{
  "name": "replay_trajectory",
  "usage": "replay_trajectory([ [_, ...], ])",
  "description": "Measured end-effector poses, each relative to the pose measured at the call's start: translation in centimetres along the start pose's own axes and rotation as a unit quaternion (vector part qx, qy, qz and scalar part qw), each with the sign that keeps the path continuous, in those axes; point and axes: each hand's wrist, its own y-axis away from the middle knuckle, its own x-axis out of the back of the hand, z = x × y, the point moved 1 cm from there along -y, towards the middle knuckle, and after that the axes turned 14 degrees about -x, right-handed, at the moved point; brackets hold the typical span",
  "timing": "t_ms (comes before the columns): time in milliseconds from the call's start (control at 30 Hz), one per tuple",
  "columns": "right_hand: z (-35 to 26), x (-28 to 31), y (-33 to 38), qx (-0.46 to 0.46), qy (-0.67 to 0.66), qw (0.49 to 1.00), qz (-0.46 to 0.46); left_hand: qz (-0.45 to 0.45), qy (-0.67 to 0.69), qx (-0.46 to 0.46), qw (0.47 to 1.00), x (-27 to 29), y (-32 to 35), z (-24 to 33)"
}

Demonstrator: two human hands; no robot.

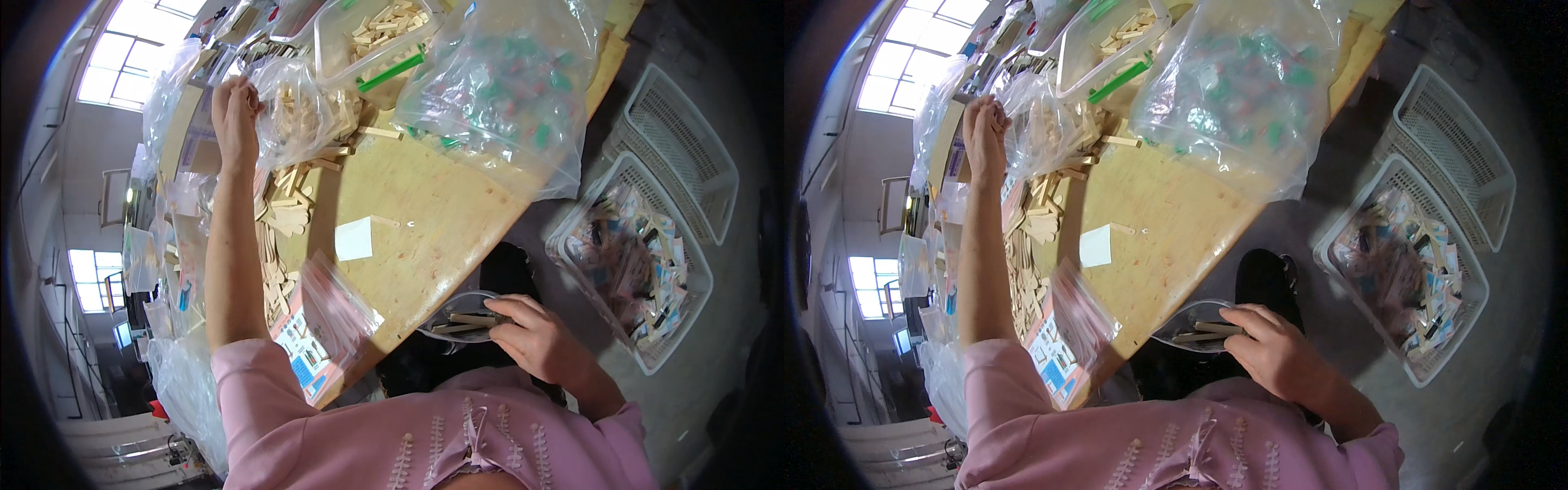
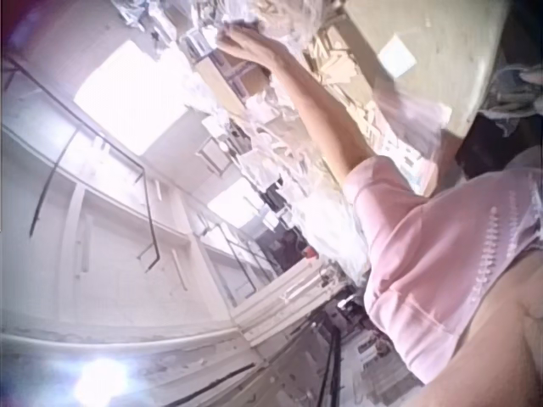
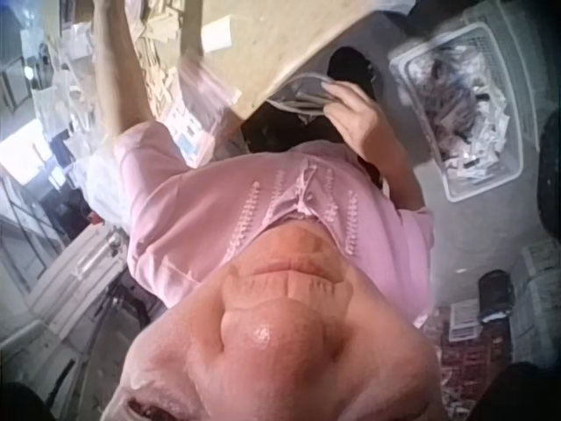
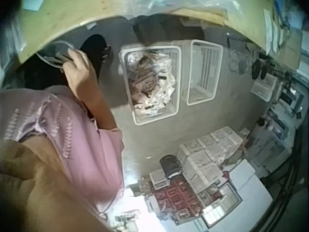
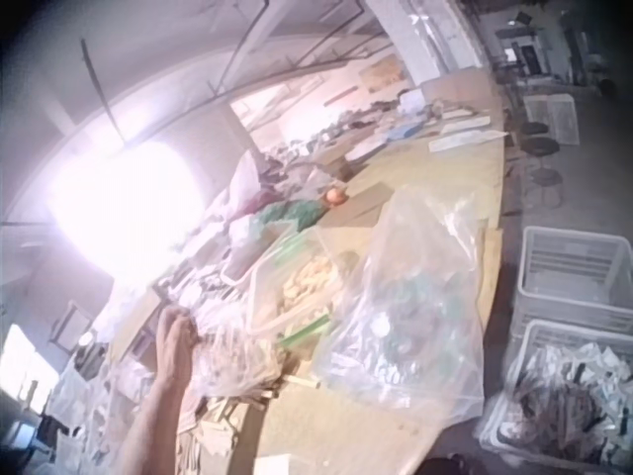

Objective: The person assembles small craft kits by picking wooden sticks and small black electronic components from a table and placing them into clear plastic bags. The person repeatedly opens bags, adds items, and closes them, organizing the components for packaging.

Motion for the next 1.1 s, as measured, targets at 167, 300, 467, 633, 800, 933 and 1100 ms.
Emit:
replay_trajectory([
  [167,-0.1,0.6,-0.3,-0.006,0.014,1.000,-0.001,-0.380,-0.166,-0.102,0.904,-10.0,-5.1,1.9],
  [300,0.2,0.7,-0.5,-0.014,0.000,1.000,-0.008,-0.581,-0.328,0.024,0.744,-15.3,-7.4,-1.1],
  [467,1.0,0.7,-0.4,-0.030,-0.018,0.999,0.017,-0.663,-0.349,0.152,0.645,-17.4,-8.1,-2.9],
  [633,1.3,1.1,-0.5,-0.024,-0.020,0.999,0.025,-0.707,-0.431,0.010,0.561,-18.7,-8.7,-2.7],
  [800,1.5,1.3,-0.1,-0.026,-0.014,0.999,0.032,-0.476,-0.138,0.065,0.866,-14.4,-8.3,1.0],
  [933,1.6,1.1,0.4,-0.027,-0.016,0.999,0.041,-0.318,0.570,0.250,0.715,-8.6,-4.5,0.5],
  [1100,1.4,1.0,1.0,-0.015,-0.008,0.999,0.032,-0.112,0.593,0.378,0.701,-8.0,8.4,5.0],
])
